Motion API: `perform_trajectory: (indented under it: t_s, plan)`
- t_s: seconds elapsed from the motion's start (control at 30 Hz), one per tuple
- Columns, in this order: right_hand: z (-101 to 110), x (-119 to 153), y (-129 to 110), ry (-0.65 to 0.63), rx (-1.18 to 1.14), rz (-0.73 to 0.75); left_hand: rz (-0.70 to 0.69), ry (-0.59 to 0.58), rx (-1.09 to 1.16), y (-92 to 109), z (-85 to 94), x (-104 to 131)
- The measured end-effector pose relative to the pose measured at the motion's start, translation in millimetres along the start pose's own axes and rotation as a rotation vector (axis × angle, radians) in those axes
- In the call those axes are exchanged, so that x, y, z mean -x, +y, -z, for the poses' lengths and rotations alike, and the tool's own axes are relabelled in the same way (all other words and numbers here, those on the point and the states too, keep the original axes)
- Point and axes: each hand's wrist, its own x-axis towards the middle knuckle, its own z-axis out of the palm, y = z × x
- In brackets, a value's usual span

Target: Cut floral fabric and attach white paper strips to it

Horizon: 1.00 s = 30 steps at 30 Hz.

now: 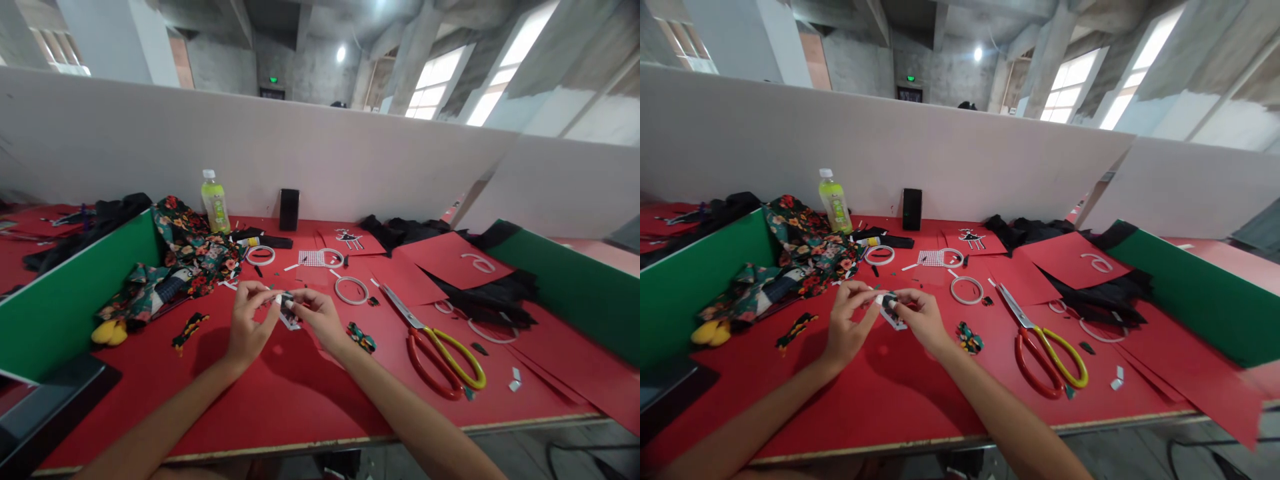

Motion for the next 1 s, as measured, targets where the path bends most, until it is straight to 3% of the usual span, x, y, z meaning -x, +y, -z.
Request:
perform_trajectory:
  t_s: [0.17,0.33,0.5,0.63,0.77,0.9,1.0]
  plan:
    - [0,1,-1,-0.080,0.023,0.013,-0.129,0.036,-0.068,2,-0.1,-2]
    - [4,-2,4,-0.029,0.085,0.079,-0.141,0.034,-0.064,2,1.5,-3]
    - [11,-9,14,-0.015,0.282,0.030,0.051,0.041,0.010,-5,3.9,-5]
    - [16,-12,23,0.041,0.799,0.109,0.290,0.039,0.126,-24,-3.5,-7]
    - [15,-15,33,0.007,1.152,0.147,0.331,-0.034,0.108,-39,-11.1,-4]
    - [14,-23,41,-0.054,1.174,0.143,0.340,-0.085,0.100,-46,-11.7,-3]
    - [16,-25,41,-0.083,1.049,0.158,0.344,-0.089,0.076,-50,-10.9,-2]
